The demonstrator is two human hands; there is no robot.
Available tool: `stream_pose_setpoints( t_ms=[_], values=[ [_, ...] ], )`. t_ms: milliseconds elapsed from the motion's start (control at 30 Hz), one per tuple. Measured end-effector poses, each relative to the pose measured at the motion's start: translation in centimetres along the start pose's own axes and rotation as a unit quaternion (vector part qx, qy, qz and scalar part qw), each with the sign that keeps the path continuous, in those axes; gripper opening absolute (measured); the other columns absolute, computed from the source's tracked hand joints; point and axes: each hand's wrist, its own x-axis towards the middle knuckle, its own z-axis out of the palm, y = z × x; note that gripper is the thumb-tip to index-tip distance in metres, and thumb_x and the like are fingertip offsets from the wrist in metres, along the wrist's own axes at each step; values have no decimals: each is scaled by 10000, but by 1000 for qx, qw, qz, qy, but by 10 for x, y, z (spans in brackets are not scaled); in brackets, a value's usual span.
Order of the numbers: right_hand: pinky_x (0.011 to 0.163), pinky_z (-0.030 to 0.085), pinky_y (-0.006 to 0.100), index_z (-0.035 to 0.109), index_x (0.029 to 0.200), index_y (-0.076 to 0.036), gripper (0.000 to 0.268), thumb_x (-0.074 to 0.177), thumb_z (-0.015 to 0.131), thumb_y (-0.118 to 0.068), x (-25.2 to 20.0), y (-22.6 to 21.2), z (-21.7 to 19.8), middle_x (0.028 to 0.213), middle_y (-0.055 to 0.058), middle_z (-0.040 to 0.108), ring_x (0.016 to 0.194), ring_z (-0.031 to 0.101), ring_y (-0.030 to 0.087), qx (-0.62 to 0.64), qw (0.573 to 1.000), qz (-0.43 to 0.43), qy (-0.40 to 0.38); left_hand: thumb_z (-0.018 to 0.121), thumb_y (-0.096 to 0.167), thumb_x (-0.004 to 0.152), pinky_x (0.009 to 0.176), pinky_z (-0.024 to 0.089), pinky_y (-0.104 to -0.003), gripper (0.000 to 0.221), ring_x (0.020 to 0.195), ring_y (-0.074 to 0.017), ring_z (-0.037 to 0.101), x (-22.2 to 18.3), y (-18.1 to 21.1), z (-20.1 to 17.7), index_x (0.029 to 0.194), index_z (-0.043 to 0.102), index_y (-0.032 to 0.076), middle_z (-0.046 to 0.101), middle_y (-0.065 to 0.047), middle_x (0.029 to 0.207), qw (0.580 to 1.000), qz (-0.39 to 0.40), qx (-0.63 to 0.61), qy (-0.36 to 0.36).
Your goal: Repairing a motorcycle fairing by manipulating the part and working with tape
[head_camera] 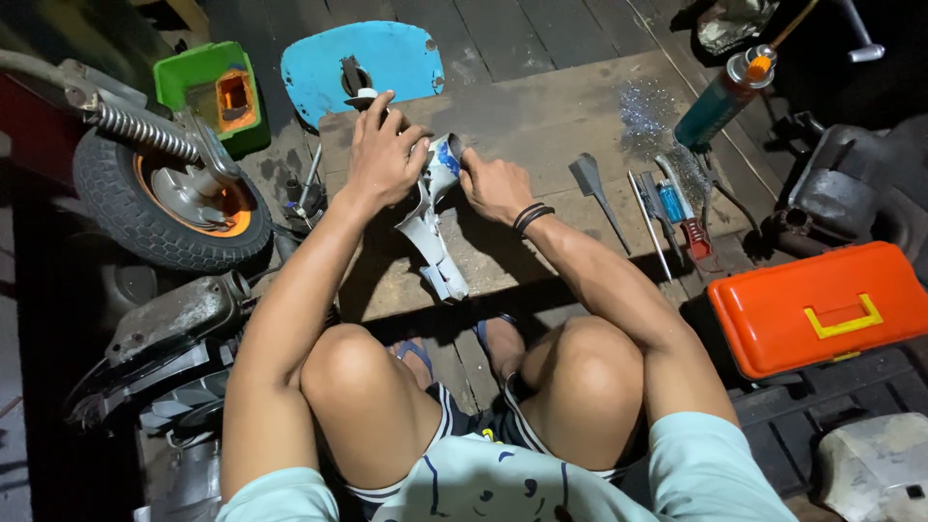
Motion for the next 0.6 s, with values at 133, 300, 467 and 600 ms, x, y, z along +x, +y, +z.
stream_pose_setpoints(
  t_ms=[133, 300, 467, 600],
  values=[
    [549, 441, 654, 444, 1170, -154, 256, 1033, 420, -369, 0, 0, 0, 803, 308, 673, 690, 612, 601, -3, 1000, 0, 2, 497, 355, 1068, 1038, 352, -600, 373, 1425, -386, 343, 0, -1, 1, 1140, 778, 121, 571, -103, 1039, 1000, 2, -2, 3],
    [517, 439, 642, 473, 1125, -148, 246, 1037, 409, -367, 1, 2, -1, 787, 272, 666, 644, 602, 582, 0, 999, -18, 26, 516, 338, 1068, 1028, 376, -608, 348, 1415, -396, 359, 0, 0, -1, 1157, 781, 132, 567, -97, 1024, 1000, 12, 1, 17],
    [539, 438, 644, 421, 1153, -134, 253, 1019, 424, -349, -2, -1, -2, 780, 298, 664, 645, 599, 584, 12, 1000, -8, 2, 480, 349, 1076, 1039, 354, -624, 381, 1439, -395, 332, 0, 1, -3, 1140, 763, 103, 566, -115, 1050, 1000, -4, -8, -8],
    [474, 429, 599, 399, 1102, -104, 238, 1037, 422, -331, -2, 1, 4, 674, 254, 625, 548, 577, 520, 2, 1000, -17, 9, 493, 360, 1066, 1020, 367, -604, 376, 1430, -390, 343, 1, 0, 0, 1138, 770, 117, 573, -119, 1060, 1000, 2, 4, -1]
  ],
)
